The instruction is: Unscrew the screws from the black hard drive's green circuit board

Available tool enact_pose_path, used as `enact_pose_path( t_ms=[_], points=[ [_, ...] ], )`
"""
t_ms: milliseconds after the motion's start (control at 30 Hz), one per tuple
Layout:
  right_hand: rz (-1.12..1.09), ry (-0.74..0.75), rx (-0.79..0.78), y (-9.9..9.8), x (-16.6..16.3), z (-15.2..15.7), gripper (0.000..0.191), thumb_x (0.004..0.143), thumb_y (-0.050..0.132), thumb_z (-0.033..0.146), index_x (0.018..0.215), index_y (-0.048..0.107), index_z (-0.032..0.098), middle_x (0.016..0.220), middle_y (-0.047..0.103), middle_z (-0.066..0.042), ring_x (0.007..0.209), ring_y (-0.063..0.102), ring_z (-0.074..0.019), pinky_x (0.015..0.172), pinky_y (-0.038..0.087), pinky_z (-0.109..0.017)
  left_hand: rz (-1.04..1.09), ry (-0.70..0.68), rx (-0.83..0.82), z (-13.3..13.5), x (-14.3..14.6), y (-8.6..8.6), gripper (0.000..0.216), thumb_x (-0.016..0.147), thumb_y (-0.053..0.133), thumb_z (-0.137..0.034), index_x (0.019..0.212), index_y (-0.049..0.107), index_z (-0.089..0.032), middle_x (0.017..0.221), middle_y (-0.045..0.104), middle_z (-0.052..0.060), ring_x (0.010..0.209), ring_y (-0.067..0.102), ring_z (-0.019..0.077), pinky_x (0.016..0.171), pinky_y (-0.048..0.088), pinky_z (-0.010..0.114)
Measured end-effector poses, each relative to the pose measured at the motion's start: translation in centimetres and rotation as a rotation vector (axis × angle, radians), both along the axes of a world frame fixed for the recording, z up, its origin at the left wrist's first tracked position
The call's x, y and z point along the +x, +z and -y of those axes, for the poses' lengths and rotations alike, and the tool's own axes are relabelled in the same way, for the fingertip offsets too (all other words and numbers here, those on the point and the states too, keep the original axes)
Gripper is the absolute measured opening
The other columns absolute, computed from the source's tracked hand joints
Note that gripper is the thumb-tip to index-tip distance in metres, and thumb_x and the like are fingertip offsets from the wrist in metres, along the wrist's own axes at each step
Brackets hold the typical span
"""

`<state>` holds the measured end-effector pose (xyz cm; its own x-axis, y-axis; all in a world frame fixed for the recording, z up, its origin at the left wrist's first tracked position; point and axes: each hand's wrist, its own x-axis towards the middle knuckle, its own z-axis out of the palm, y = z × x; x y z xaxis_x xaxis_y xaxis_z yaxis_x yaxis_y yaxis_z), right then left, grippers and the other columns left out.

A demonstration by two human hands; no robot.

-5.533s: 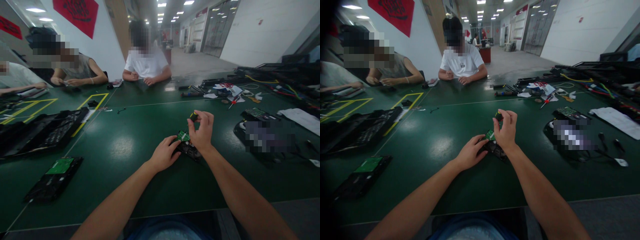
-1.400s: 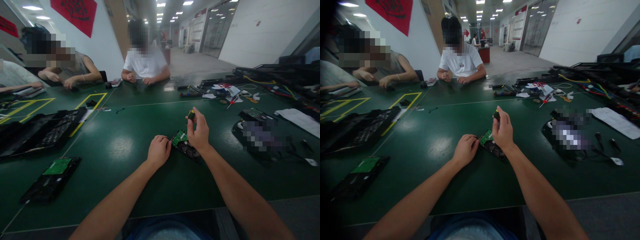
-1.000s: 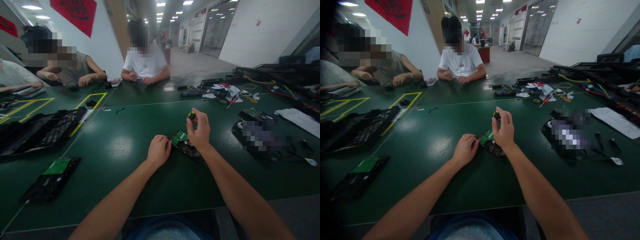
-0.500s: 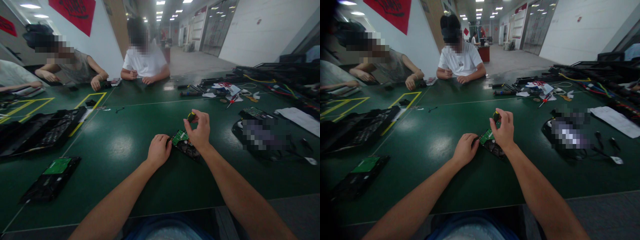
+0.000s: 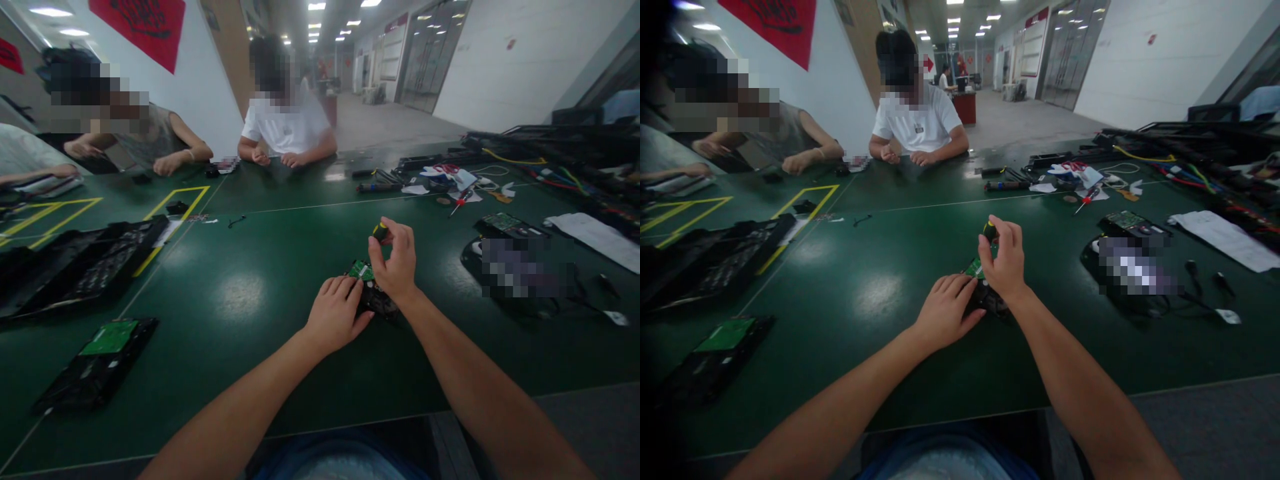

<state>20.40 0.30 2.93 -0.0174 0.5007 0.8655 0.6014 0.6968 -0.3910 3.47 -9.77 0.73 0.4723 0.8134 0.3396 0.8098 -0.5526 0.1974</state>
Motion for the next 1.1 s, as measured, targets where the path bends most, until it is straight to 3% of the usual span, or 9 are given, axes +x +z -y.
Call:
enact_pose_path(
  t_ms=[167, 400, 500, 600, 767, 933, 1100],
  points=[
    [-0.008, 0.015, 0.014, 0.0, 0.0, 0.0, 0.046, 0.102, 0.059, 0.029, 0.147, 0.05, 0.027, 0.129, 0.06, -0.012, 0.113, 0.063, -0.0261, 0.083, 0.064, -0.043, -0.034, 0.045, -0.008, 0.4, 0.8, 0.4, 0.076, 0.096, 0.059, -0.068, 0.147, 0.056, -0.012, 0.139, 0.061, 0.02, 0.131, 0.054, 0.0404, 0.115, 0.042, 0.057],
    [0.007, 0.011, -0.048, 0.0, 0.2, -0.1, 0.045, 0.104, 0.057, 0.034, 0.148, 0.05, 0.03, 0.129, 0.063, -0.011, 0.106, 0.066, -0.0255, 0.084, 0.065, -0.045, -0.034, 0.083, -0.001, 0.6, 2.4, 0.9, 0.077, 0.093, 0.056, -0.076, 0.131, 0.065, -0.01, 0.126, 0.065, 0.023, 0.122, 0.057, 0.0426, 0.116, 0.04, 0.059],
    [0.013, 0.012, -0.058, 0.0, 0.2, 0.0, 0.045, 0.104, 0.056, 0.036, 0.148, 0.05, 0.03, 0.128, 0.064, -0.011, 0.105, 0.066, -0.0256, 0.084, 0.065, -0.045, 0.007, 0.145, -0.013, 0.6, 3.7, 1.1, 0.081, 0.086, 0.059, -0.084, 0.121, 0.069, -0.011, 0.111, 0.066, 0.021, 0.114, 0.06, 0.044, 0.115, 0.041, 0.063],
    [0.017, 0.007, -0.051, 0.0, 0.1, 0.0, 0.044, 0.104, 0.057, 0.035, 0.147, 0.051, 0.03, 0.127, 0.065, -0.011, 0.105, 0.067, -0.0253, 0.084, 0.065, -0.045, 0.019, 0.209, -0.004, 0.8, 5.0, 1.0, 0.097, 0.071, 0.067, -0.093, 0.122, 0.069, -0.01, 0.114, 0.065, 0.023, 0.117, 0.057, 0.0478, 0.117, 0.038, 0.066],
    [0.023, 0.02, -0.038, 0.0, 0.2, 0.0, 0.043, 0.103, 0.059, 0.035, 0.145, 0.053, 0.03, 0.127, 0.065, -0.011, 0.106, 0.067, -0.0251, 0.084, 0.065, -0.045, 0.015, 0.261, 0.006, 1.1, 5.8, 0.6, 0.093, 0.081, 0.064, -0.084, 0.128, 0.066, -0.004, 0.121, 0.064, 0.027, 0.122, 0.056, 0.0493, 0.119, 0.036, 0.068],
    [0.017, 0.026, -0.032, 0.5, 0.9, -0.4, 0.038, 0.102, 0.061, 0.036, 0.139, 0.057, 0.027, 0.124, 0.066, -0.011, 0.104, 0.067, -0.0249, 0.083, 0.065, -0.043, 0.045, 0.139, -0.016, -0.1, 2.7, 0.1, 0.089, 0.081, 0.072, -0.065, 0.144, 0.055, -0.005, 0.146, 0.057, 0.028, 0.145, 0.046, 0.0475, 0.131, 0.02, 0.064],
    [0.021, 0.008, -0.057, 0.6, 1.1, -0.5, 0.038, 0.104, 0.058, 0.036, 0.141, 0.056, 0.029, 0.125, 0.066, -0.01, 0.104, 0.067, -0.0248, 0.083, 0.065, -0.044, 0.057, -0.121, -0.185, -2.8, -3.5, 0.1, 0.099, 0.083, 0.073, -0.048, 0.167, 0.029, -0.02, 0.172, 0.036, 0.015, 0.163, 0.023, 0.0383, 0.133, 0.013, 0.065]
  ],
)
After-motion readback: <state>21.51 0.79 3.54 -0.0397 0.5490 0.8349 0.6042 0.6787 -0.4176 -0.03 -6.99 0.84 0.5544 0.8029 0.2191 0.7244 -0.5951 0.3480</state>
